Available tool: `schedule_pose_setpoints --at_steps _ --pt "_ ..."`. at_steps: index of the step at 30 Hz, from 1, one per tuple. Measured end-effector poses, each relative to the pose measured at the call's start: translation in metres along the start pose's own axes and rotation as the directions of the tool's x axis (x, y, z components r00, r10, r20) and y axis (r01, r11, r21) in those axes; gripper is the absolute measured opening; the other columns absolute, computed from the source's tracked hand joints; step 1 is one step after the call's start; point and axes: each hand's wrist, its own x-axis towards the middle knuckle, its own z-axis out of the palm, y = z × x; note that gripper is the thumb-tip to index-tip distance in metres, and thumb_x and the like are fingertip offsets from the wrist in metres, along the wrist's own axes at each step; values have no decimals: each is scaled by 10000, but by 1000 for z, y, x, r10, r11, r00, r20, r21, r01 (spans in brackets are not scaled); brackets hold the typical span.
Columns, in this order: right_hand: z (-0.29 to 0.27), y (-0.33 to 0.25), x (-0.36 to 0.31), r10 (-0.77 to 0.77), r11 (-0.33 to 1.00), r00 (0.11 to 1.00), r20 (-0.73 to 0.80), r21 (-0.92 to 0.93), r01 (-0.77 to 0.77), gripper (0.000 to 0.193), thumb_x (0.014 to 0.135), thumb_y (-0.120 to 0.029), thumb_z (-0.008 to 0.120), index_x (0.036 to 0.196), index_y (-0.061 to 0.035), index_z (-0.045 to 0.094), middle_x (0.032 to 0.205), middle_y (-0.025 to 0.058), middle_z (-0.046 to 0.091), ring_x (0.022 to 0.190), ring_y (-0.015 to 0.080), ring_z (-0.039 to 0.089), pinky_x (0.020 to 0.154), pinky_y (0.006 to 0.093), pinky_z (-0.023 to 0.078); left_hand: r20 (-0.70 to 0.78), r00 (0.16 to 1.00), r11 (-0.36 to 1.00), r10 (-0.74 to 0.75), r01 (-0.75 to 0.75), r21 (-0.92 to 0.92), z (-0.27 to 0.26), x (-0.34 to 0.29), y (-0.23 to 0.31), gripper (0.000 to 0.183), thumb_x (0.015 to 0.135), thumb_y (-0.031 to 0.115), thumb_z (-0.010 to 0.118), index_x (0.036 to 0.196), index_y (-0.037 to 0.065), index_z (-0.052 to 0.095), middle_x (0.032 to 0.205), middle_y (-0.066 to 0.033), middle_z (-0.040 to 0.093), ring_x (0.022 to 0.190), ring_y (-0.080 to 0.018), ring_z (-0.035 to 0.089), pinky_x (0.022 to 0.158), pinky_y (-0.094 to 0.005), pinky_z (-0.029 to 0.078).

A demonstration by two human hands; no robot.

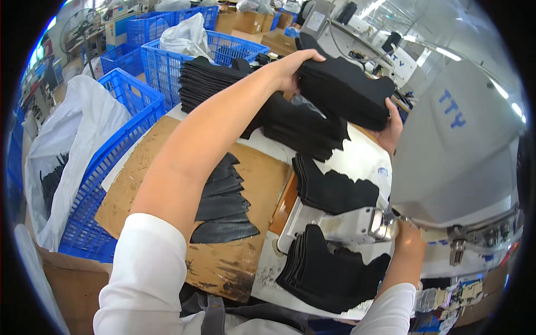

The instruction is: Manually sort and organize cut black fabric shoe components by shape and size.

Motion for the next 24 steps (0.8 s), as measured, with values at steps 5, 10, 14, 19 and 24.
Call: schedule_pose_setpoints --at_steps 5,10,14,19,24 --pt "2 16 19 75 976 982 -175 -191 -108 572 853 -492 594 1243 -79 526 1253 108 566 1184 270 509 963 481 436 -113 968 973 -223 228 29 -23 15 -14 407 796 315 625 1102 50 592 1120 -107 609 1028 -251 583 846 -496 469" --pt "3 30 29 130 914 948 -290 -336 -228 604 856 -508 573 1250 -60 483 1208 110 536 1113 272 495 954 464 401 -390 901 902 -190 317 294 -19 24 -16 452 873 267 613 1208 -23 525 1192 -151 577 1096 -283 559 873 -535 465" --pt "4 24 31 136 870 941 -309 -417 -263 616 867 -508 552 1275 -60 440 1276 130 479 1168 278 449 978 464 369 -604 797 678 2 443 586 1 33 -11 496 898 232 580 1275 -73 473 1268 -219 525 1166 -316 524 878 -560 457" --pt "4 23 27 125 862 949 -288 -443 -248 706 862 -573 536 1332 -64 401 1333 147 448 1225 302 436 1009 517 351 -195 911 -190 363 277 942 8 6 -4 425 919 375 506 1009 -5 673 1132 -192 613 1087 -320 576 810 -400 524" --pt "8 25 30 145 843 943 -299 -462 -276 780 846 -627 522 1362 -64 363 1338 162 438 1238 323 429 996 545 362 272 697 -486 663 124 865 3 20 -26 465 925 437 467 1037 27 657 1052 -144 614 1042 -265 559 850 -440 488"
